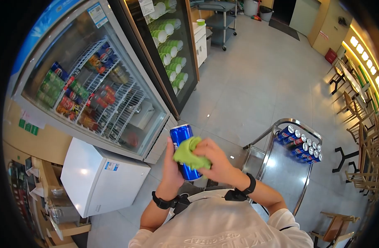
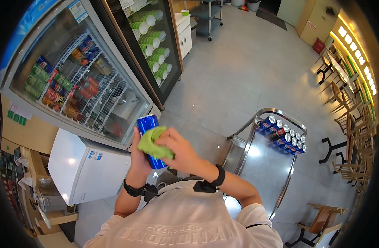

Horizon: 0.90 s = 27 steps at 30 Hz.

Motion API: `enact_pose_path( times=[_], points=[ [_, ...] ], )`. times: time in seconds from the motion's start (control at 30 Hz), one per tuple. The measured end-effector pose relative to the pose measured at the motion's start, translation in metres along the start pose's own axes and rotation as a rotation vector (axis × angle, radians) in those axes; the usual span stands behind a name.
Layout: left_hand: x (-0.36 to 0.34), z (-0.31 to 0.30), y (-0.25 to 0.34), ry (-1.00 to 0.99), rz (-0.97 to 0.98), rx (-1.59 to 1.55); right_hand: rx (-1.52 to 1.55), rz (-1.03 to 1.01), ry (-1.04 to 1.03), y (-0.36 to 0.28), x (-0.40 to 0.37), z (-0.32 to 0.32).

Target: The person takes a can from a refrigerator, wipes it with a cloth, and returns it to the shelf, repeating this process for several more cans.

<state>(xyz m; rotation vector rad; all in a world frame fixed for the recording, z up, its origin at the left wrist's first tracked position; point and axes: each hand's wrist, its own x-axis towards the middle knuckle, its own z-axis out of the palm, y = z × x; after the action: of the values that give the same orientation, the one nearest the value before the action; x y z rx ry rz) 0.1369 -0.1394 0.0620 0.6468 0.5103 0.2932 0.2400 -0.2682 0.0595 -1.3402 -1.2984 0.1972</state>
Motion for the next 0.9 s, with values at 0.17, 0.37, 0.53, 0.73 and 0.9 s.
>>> enact_pose_path(
  times=[0.17,0.37,0.53,0.73,0.9],
  points=[
    [-0.010,0.014,-0.009,-0.031,0.003,0.099,0.112,0.218,0.311,0.010,0.040,-0.003],
    [-0.004,0.016,0.011,0.020,0.111,-0.051,0.068,0.159,0.107,-0.003,0.011,0.009],
    [0.011,-0.016,0.013,0.047,0.187,-0.049,0.075,0.045,-0.176,-0.015,-0.013,0.010],
    [0.000,0.016,-0.004,-0.001,0.076,0.051,-0.105,0.015,0.260,0.014,0.026,-0.002],
    [0.005,0.012,-0.006,-0.072,-0.027,0.036,0.125,0.323,0.401,0.013,0.039,-0.002]
  ],
)
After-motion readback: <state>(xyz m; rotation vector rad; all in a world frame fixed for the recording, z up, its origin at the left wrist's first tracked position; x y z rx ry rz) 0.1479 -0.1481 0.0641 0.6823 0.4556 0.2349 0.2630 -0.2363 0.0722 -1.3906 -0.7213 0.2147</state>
